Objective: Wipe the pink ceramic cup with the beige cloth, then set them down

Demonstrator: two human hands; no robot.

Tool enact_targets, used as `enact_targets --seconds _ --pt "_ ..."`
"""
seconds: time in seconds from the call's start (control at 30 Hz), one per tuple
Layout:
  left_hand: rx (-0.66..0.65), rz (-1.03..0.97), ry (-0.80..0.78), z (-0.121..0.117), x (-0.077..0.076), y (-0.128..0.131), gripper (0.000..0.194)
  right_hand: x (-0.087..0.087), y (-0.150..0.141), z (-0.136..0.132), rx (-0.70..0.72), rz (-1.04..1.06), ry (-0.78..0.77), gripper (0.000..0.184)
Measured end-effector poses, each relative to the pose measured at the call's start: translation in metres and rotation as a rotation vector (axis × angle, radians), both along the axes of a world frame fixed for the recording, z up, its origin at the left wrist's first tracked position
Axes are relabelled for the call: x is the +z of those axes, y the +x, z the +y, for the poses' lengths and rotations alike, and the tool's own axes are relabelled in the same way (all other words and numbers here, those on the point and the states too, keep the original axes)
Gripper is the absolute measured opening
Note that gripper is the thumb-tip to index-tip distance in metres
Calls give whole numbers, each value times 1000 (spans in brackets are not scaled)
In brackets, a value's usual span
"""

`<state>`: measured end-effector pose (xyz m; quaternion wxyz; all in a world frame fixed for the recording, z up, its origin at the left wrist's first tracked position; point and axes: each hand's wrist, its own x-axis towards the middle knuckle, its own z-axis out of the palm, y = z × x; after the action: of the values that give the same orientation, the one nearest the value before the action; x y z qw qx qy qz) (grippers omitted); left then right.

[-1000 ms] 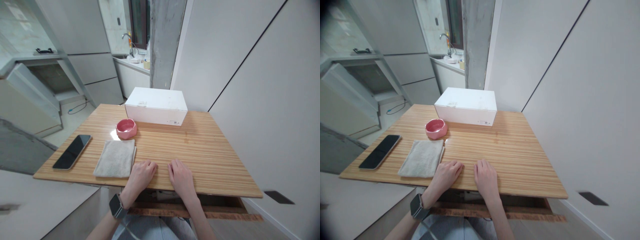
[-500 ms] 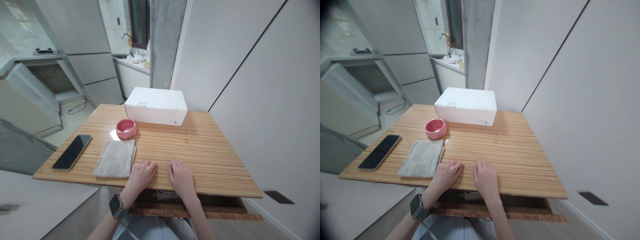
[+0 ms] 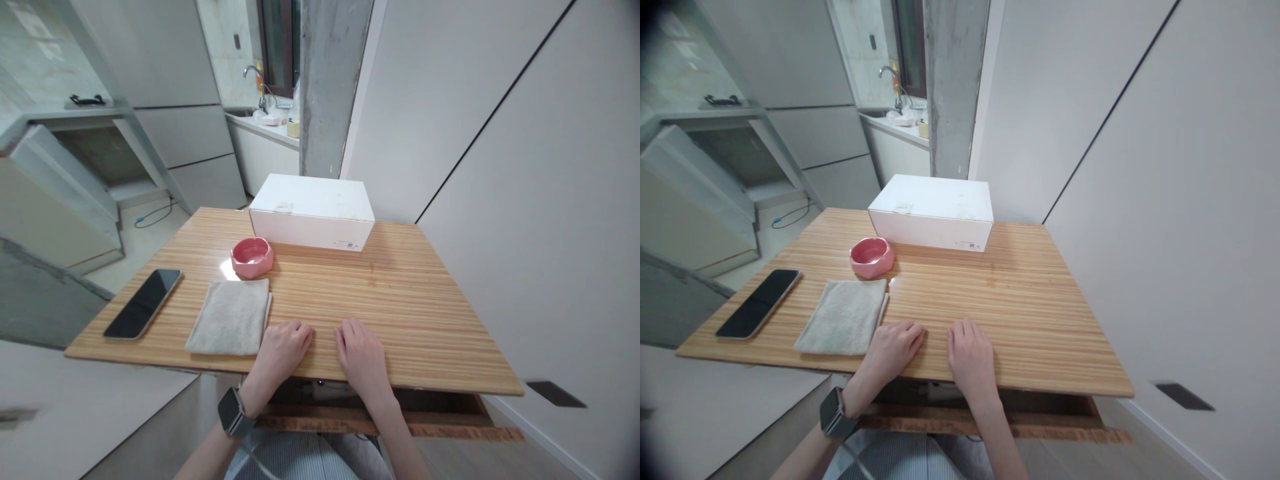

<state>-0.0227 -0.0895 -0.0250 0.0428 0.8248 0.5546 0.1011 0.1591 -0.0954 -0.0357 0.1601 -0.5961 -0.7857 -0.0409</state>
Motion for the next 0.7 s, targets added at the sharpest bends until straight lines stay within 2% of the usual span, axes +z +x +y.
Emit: enact_targets --seconds 0.7 --pt "4 33 10 0 1 0 28 0 0 -2 -19 3 -30 20"
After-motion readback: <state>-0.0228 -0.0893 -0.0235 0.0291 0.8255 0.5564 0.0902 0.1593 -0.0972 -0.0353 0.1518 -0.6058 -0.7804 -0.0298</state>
